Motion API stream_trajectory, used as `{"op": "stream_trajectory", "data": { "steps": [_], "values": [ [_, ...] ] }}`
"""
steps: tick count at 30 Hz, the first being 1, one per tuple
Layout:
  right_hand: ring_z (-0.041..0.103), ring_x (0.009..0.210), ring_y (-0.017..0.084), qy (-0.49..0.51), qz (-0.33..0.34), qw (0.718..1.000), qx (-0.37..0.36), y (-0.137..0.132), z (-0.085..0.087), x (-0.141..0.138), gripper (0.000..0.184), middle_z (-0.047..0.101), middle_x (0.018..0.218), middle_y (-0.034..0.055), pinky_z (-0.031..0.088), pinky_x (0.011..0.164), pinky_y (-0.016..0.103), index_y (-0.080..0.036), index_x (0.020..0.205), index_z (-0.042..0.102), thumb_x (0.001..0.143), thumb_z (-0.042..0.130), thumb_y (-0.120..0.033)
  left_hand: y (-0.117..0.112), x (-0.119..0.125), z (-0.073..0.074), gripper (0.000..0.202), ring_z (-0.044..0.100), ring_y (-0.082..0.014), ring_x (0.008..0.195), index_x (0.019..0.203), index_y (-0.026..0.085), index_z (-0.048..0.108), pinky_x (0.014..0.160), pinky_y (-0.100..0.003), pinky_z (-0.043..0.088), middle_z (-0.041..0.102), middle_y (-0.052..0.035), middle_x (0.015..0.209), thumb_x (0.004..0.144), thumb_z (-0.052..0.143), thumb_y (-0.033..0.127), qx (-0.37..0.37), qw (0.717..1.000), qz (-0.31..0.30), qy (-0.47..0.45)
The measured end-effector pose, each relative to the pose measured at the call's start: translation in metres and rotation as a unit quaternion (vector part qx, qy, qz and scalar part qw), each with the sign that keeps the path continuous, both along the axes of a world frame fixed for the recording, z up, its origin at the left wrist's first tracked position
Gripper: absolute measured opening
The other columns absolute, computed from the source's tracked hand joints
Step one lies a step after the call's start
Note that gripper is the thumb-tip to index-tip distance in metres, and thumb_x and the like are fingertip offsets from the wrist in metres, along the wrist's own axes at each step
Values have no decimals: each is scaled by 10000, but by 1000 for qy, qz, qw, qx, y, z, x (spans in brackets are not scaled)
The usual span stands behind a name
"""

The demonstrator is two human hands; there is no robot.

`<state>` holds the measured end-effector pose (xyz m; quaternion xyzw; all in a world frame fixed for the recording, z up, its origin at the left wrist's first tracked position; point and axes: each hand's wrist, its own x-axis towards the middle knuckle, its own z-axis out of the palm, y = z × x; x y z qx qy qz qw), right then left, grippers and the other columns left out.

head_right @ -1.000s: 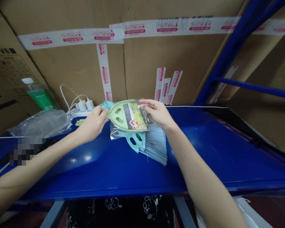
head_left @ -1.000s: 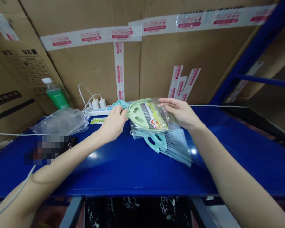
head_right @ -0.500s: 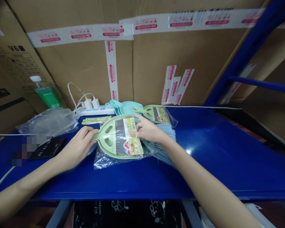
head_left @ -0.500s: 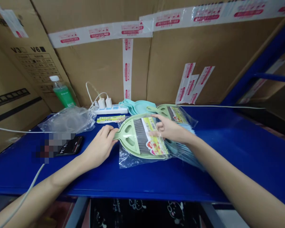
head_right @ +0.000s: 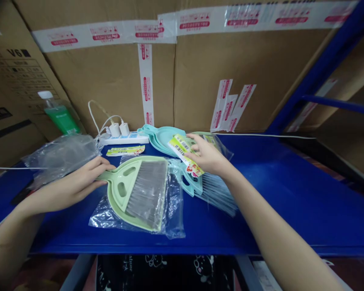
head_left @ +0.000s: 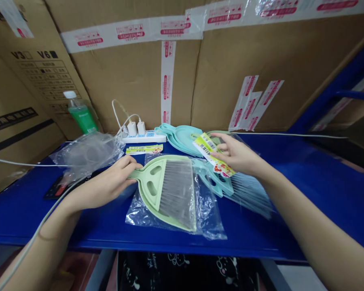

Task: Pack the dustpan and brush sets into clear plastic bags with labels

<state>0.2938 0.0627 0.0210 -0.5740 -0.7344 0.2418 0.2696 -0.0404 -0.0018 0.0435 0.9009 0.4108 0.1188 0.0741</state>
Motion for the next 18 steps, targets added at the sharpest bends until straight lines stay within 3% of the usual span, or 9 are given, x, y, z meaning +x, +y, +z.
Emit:
{"op": "stream_trajectory", "data": {
  "steps": [3, 5, 7, 9, 12, 15, 18],
  "values": [
    [614, 638, 179, -18, 12, 1000, 17, 0, 1, -4, 342, 670, 754, 31, 483, 550, 296, -156, 1103, 610, 802, 560, -311, 0, -5, 3, 270, 547, -193, 943, 1139, 225, 523, 877, -314, 487, 535, -65, 1060, 937, 361, 303, -26, 1000, -6, 2],
    [608, 665, 174, -52, 17, 997, 56, 1, 4, -9, 197, 668, 760, 28, 465, 578, 294, -184, 893, 651, 830, 522, -319, 0, -8, 4, 265, 547, -193, 940, 1131, 234, 536, 883, -316, 483, 546, -59, 1054, 930, 373, 294, -42, 999, -14, 6],
    [602, 699, 177, -107, 24, 989, 102, 4, 10, -18, 215, 661, 755, 24, 452, 625, 303, -205, 802, 646, 870, 465, -299, -1, -11, 4, 259, 547, -193, 935, 1128, 240, 543, 880, -316, 482, 553, -56, 1051, 924, 389, 282, -59, 998, -21, 10],
    [606, 744, 185, -155, 57, 978, 125, 11, 17, -31, 251, 664, 774, 25, 447, 679, 311, -220, 822, 652, 898, 414, -250, 0, -13, 3, 256, 547, -191, 933, 1133, 241, 540, 874, -313, 482, 556, -55, 1053, 923, 397, 277, -73, 997, -24, 12],
    [619, 876, 200, -181, 151, 963, 128, 27, 24, -59, 292, 692, 958, 42, 452, 764, 316, -220, 992, 655, 897, 387, -154, 0, -14, 2, 253, 545, -187, 948, 1137, 234, 533, 881, -306, 475, 554, -54, 1060, 934, 391, 285, -94, 995, -30, 18],
    [616, 988, 234, -232, 203, 942, 133, 46, 26, -97, 316, 671, 1117, 95, 451, 814, 328, -177, 1154, 617, 890, 446, -144, 1, -15, 1, 254, 540, -183, 974, 1149, 231, 521, 891, -301, 466, 545, -54, 1073, 942, 384, 284, -106, 993, -33, 27],
    [627, 1000, 244, -253, 223, 933, 128, 64, 23, -135, 401, 676, 1122, 117, 453, 826, 316, -149, 1244, 571, 843, 566, -140, 2, -15, -2, 249, 534, -181, 992, 1153, 218, 512, 899, -301, 458, 532, -60, 1082, 944, 385, 265, -115, 992, -35, 35]
  ]
}}
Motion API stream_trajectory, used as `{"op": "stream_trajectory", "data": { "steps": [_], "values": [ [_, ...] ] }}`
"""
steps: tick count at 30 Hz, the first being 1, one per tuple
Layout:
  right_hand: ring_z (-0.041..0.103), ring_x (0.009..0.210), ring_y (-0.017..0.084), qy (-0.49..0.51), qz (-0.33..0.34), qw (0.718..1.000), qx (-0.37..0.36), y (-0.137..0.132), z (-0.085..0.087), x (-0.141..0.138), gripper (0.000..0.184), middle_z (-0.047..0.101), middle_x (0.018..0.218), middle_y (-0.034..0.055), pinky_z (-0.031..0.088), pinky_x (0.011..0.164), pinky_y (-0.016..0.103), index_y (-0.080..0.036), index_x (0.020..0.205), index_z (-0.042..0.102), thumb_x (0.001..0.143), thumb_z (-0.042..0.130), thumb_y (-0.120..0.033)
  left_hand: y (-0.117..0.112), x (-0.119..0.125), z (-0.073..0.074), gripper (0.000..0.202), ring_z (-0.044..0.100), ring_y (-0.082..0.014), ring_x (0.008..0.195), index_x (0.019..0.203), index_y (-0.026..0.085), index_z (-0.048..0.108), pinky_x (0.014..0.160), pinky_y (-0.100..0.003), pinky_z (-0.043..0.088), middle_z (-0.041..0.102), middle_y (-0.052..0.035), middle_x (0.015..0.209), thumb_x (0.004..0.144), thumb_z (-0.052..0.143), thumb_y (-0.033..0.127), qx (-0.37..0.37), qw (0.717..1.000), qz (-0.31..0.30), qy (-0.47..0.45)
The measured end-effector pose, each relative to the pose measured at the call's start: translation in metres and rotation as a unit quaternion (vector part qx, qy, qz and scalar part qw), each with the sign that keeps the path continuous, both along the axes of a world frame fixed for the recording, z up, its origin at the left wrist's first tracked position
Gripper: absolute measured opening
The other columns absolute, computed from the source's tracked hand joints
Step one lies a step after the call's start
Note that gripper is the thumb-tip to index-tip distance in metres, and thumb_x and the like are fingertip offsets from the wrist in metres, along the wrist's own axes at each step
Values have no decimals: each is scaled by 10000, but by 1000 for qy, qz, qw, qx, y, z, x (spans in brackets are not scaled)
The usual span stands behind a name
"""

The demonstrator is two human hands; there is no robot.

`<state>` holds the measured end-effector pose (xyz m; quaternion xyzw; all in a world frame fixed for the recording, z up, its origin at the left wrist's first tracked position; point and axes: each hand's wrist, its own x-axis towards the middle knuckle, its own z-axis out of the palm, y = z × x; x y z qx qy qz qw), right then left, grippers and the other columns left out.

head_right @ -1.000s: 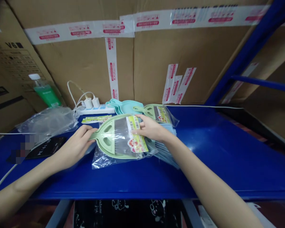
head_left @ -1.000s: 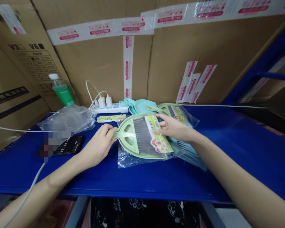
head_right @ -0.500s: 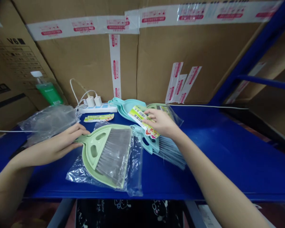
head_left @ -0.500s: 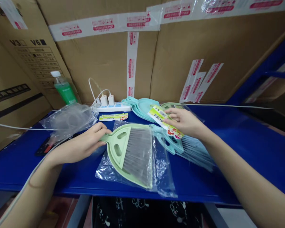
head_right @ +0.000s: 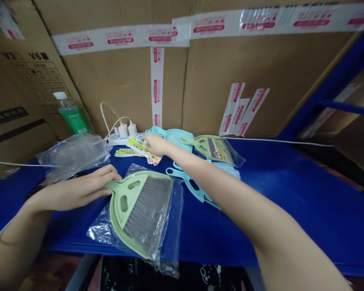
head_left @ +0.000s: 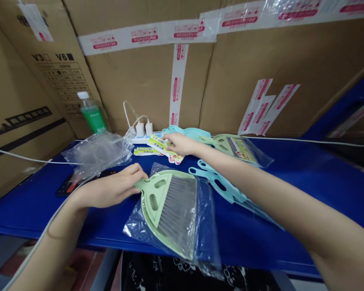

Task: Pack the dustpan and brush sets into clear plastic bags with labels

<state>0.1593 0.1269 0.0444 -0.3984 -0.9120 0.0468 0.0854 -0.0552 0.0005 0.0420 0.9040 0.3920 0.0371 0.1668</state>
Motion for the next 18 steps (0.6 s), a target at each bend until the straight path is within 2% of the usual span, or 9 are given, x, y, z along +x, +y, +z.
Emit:
{"op": "stream_trajectory", "data": {
  "steps": [4, 7, 10, 13, 15, 18],
  "values": [
    [619, 1056, 271, -33, 13, 999, 7, 20, -7, -34, 414, 679, 1126, 146, 444, 855, 321, -139, 1228, 594, 816, 626, -107, -1, 1, -4, 222, 523, -178, 991, 1123, 203, 512, 899, -308, 453, 514, -58, 1067, 948, 381, 243, 2, 1000, 1, 23],
    [617, 1072, 270, -58, 25, 998, 10, 28, -13, -46, 381, 674, 1148, 138, 449, 851, 312, -167, 1193, 623, 817, 642, -112, -3, 4, -6, 180, 516, -187, 971, 1048, 189, 529, 880, -318, 452, 503, -59, 1036, 938, 389, 214, 8, 999, 11, 47],
    [596, 1112, 267, -80, 27, 996, 20, 29, -16, -53, 447, 651, 1195, 128, 449, 868, 315, -193, 1246, 587, 811, 656, -114, -4, 7, -6, 148, 508, -198, 965, 970, 177, 535, 878, -335, 446, 497, -67, 1029, 923, 395, 171, -1, 997, 25, 70],
    [544, 1181, 284, -94, 24, 995, 38, 23, -12, -54, 550, 594, 1274, 158, 436, 912, 347, -167, 1342, 498, 816, 654, -126, -4, 8, -6, 146, 497, -201, 977, 986, 176, 529, 899, -349, 436, 494, -71, 1045, 915, 402, 153, -6, 995, 29, 90],
    [530, 1195, 286, -103, 22, 993, 44, 16, -4, -47, 533, 558, 1314, 175, 429, 930, 361, -134, 1359, 474, 844, 614, -132, -4, 8, -7, 150, 492, -202, 977, 986, 178, 527, 904, -352, 433, 495, -71, 1043, 923, 392, 165, -2, 995, 27, 95],
    [574, 1133, 279, -126, 16, 991, 31, 1, 11, -22, 406, 607, 1247, 171, 450, 905, 361, -108, 1267, 564, 863, 575, -149, -5, 7, -7, 157, 492, -201, 960, 962, 180, 528, 889, -348, 435, 499, -67, 1032, 933, 374, 187, 4, 995, 22, 97]
  ]
}}
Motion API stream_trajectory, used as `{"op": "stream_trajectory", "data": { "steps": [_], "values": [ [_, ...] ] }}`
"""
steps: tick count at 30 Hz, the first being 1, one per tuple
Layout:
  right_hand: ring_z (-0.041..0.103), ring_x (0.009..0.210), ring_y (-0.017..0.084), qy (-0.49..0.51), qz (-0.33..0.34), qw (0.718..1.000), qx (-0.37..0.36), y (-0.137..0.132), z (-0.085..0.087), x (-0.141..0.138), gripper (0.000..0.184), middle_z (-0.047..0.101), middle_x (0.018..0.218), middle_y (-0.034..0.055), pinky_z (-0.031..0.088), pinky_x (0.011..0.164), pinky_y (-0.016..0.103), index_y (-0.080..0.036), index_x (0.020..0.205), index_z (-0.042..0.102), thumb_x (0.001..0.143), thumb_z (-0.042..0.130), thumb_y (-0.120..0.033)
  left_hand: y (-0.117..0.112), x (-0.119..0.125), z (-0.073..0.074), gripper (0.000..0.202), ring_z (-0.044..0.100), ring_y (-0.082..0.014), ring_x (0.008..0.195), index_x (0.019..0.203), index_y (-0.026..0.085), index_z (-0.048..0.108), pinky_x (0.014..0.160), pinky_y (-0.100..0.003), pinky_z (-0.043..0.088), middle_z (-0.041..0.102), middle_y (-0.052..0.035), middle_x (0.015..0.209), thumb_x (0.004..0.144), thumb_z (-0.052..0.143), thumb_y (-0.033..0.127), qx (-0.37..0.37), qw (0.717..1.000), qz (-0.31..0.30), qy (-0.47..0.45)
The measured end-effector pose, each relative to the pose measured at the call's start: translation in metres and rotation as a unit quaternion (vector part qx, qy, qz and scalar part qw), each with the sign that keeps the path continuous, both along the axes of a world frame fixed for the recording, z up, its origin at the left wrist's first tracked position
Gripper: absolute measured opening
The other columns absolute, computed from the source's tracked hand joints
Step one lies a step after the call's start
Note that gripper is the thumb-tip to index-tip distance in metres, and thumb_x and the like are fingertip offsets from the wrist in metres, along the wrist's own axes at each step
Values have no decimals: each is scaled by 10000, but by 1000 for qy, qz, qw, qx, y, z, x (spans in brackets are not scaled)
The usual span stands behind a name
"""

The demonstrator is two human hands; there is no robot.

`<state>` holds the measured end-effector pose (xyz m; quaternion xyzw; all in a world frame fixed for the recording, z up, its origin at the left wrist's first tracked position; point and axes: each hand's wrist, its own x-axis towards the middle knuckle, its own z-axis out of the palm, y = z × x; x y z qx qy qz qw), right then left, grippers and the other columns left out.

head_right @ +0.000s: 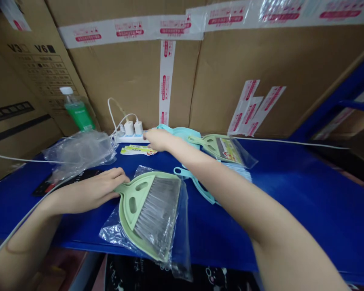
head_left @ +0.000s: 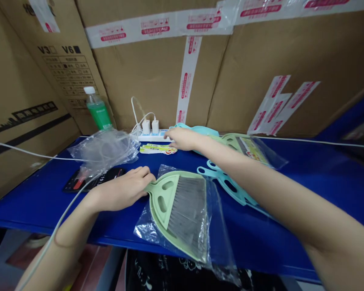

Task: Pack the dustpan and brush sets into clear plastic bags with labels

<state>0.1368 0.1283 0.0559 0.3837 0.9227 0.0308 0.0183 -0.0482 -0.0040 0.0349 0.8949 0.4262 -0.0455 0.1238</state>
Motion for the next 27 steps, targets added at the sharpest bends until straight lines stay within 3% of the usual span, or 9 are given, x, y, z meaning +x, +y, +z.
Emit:
{"op": "stream_trajectory", "data": {
  "steps": [4, 9, 15, 22, 27],
  "values": [
    [642, 1006, 271, -45, -21, 997, -51, -27, 8, 53, 352, 681, 1122, 135, 501, 836, 373, -130, 1186, 635, 863, 564, -251, 0, -2, 2, 143, 495, -207, 952, 944, 175, 530, 851, -340, 439, 503, -72, 1035, 921, 389, 194, 0, 1000, -2, 4],
    [595, 1113, 291, -38, -33, 996, -78, -58, -13, 104, 493, 632, 1221, 176, 479, 918, 390, -78, 1264, 574, 833, 569, -316, 2, -5, 5, 181, 502, -200, 936, 955, 175, 538, 836, -323, 443, 515, -68, 1007, 936, 367, 232, -3, 1000, -13, -12],
    [610, 1081, 270, 17, -74, 996, -51, -74, -38, 113, 366, 644, 1181, 165, 490, 898, 367, -109, 1179, 606, 825, 577, -198, 5, -4, 3, 193, 520, -189, 914, 947, 179, 544, 833, -319, 451, 528, -57, 985, 942, 367, 255, -9, 1000, -12, -26],
    [620, 1065, 263, 21, -109, 993, -38, -77, -44, 120, 293, 667, 1122, 138, 487, 894, 347, -126, 1119, 630, 834, 567, -113, 8, -2, 0, 220, 532, -189, 950, 1025, 184, 553, 866, -324, 456, 537, -64, 1025, 951, 361, 261, -8, 999, -14, -45],
    [655, 983, 246, 5, -115, 993, 0, -80, -46, 131, 277, 685, 1071, 112, 499, 808, 303, -160, 1068, 655, 816, 567, -86, 9, 2, 0, 244, 543, -186, 941, 1078, 193, 551, 850, -320, 473, 539, -66, 1048, 963, 359, 290, 2, 999, -15, -45]
  ]
}}
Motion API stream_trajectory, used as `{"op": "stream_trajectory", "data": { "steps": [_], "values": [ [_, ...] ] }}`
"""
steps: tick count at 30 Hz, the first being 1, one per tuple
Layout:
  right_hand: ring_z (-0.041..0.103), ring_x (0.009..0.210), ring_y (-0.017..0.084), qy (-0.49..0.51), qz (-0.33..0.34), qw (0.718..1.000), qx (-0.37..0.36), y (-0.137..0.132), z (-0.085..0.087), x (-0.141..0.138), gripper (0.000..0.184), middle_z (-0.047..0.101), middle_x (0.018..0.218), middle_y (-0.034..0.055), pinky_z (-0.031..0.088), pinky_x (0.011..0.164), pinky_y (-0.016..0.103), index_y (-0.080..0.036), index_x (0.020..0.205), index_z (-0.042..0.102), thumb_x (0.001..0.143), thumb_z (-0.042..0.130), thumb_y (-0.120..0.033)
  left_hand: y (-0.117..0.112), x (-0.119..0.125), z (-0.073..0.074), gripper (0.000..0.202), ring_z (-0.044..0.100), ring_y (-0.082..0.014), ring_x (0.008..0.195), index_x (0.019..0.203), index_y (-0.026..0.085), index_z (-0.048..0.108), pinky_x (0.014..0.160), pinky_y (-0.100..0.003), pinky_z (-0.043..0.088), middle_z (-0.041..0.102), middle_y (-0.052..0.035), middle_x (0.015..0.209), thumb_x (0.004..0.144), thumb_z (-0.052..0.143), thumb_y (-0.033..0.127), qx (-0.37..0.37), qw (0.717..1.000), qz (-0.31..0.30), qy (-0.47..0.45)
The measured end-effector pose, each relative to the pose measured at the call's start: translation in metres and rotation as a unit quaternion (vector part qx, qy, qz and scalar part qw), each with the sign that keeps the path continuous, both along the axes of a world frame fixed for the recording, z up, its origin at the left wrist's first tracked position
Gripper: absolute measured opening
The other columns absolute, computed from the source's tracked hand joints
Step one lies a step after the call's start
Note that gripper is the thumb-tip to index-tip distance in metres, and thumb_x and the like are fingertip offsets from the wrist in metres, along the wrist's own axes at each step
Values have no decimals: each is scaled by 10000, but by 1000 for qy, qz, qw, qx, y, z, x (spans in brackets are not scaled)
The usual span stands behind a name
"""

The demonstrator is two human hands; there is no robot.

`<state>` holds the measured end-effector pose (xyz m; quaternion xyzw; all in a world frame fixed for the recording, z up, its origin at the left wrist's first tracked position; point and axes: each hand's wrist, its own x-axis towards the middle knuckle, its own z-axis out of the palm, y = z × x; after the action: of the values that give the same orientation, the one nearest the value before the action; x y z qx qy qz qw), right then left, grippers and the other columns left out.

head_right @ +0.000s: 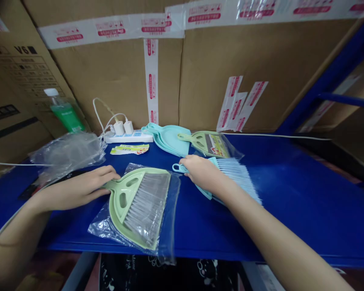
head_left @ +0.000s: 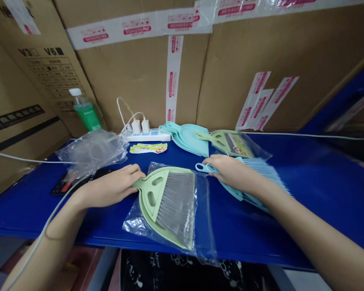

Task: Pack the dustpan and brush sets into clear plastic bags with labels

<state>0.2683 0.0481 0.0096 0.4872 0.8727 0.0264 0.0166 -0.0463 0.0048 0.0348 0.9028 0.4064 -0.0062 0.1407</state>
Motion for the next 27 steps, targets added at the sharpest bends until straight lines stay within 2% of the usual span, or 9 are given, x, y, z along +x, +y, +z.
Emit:
{"op": "stream_trajectory", "data": {
  "steps": [11, 15, 19, 23, 27],
  "values": [
    [653, 1012, 278, -48, -55, 997, -17, 0, 4, 9, 287, 692, 1077, 131, 509, 794, 313, -151, 1083, 665, 805, 607, -111, 0, 9, -8, 307, 558, -206, 1026, 1243, 187, 459, 899, -340, 465, 546, -89, 1139, 951, 413, 271, 52, 998, 6, -20],
    [651, 1021, 284, -60, -54, 997, -18, -3, 7, 14, 285, 700, 1066, 121, 511, 810, 333, -158, 1061, 673, 787, 613, -107, 0, 15, -9, 315, 563, -198, 1007, 1264, 213, 455, 893, -339, 471, 549, -78, 1117, 964, 386, 282, 53, 998, -7, -32],
    [653, 1016, 285, -59, -74, 995, -33, -4, 9, 17, 356, 700, 1054, 120, 504, 827, 343, -164, 1105, 662, 760, 624, -83, -2, 17, -11, 333, 563, -211, 1017, 1281, 208, 438, 884, -354, 474, 552, -81, 1109, 955, 397, 267, 66, 997, -2, -47],
    [675, 949, 269, -50, -96, 994, -24, -4, 11, 19, 461, 698, 1007, 107, 500, 756, 306, -201, 1175, 637, 743, 604, -43, -2, 18, -13, 339, 561, -223, 1029, 1285, 211, 424, 878, -368, 477, 552, -82, 1121, 952, 403, 269, 79, 996, -1, -48],
    [683, 895, 276, -60, -101, 993, -9, -6, 12, 19, 493, 698, 937, 117, 484, 728, 302, -182, 1205, 624, 736, 604, -34, -2, 19, -15, 338, 564, -225, 1021, 1287, 198, 419, 874, -369, 478, 550, -87, 1115, 958, 390, 271, 96, 995, 9, -38]
  ]
}}
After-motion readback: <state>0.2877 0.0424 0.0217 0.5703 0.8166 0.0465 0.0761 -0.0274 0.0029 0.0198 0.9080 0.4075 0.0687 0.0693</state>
